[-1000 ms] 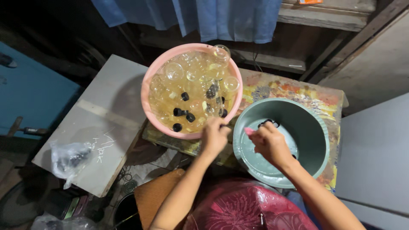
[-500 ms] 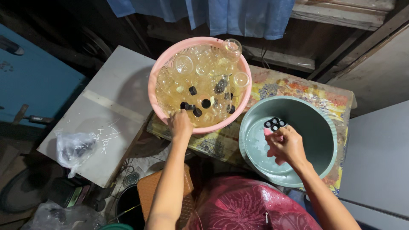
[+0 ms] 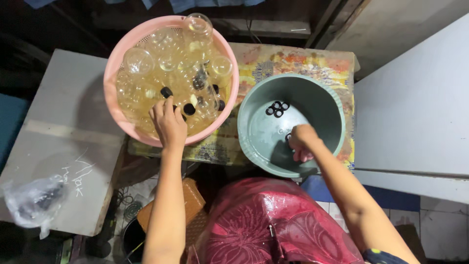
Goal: The person washes black plastic bottle caps one by one using a pink cloth. They pick each cap from a pink basin filled with water and plastic bottles, scrub it, and place it into a green basin. The process is repeated for multiple caps throughout the clip.
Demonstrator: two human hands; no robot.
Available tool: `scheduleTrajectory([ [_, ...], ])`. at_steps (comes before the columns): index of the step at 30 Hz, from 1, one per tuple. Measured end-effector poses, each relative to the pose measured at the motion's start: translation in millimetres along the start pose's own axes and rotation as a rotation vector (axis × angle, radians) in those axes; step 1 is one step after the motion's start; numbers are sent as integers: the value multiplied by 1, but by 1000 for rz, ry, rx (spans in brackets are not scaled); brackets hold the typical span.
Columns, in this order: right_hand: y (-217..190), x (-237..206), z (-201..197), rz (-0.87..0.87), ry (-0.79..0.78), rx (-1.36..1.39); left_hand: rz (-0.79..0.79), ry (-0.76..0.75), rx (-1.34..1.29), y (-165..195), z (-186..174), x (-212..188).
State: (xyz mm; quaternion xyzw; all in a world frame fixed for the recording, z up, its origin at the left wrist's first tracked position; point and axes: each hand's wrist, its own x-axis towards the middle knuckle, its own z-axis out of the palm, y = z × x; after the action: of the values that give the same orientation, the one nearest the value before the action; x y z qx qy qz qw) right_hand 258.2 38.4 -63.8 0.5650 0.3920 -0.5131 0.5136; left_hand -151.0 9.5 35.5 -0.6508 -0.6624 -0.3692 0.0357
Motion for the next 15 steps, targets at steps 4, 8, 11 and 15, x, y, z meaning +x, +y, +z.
scheduleTrajectory([
  [4,-10,33,44,-195,797,-54,52,62,-56,42,-17,7],
  [8,-7,35,56,-291,825,-62,180,11,-250,86,-8,-7],
  [11,-14,10,43,-473,743,169,62,-179,-552,113,19,-38],
  [15,-31,-50,43,-848,667,436,-420,-604,-901,128,73,-75],
])
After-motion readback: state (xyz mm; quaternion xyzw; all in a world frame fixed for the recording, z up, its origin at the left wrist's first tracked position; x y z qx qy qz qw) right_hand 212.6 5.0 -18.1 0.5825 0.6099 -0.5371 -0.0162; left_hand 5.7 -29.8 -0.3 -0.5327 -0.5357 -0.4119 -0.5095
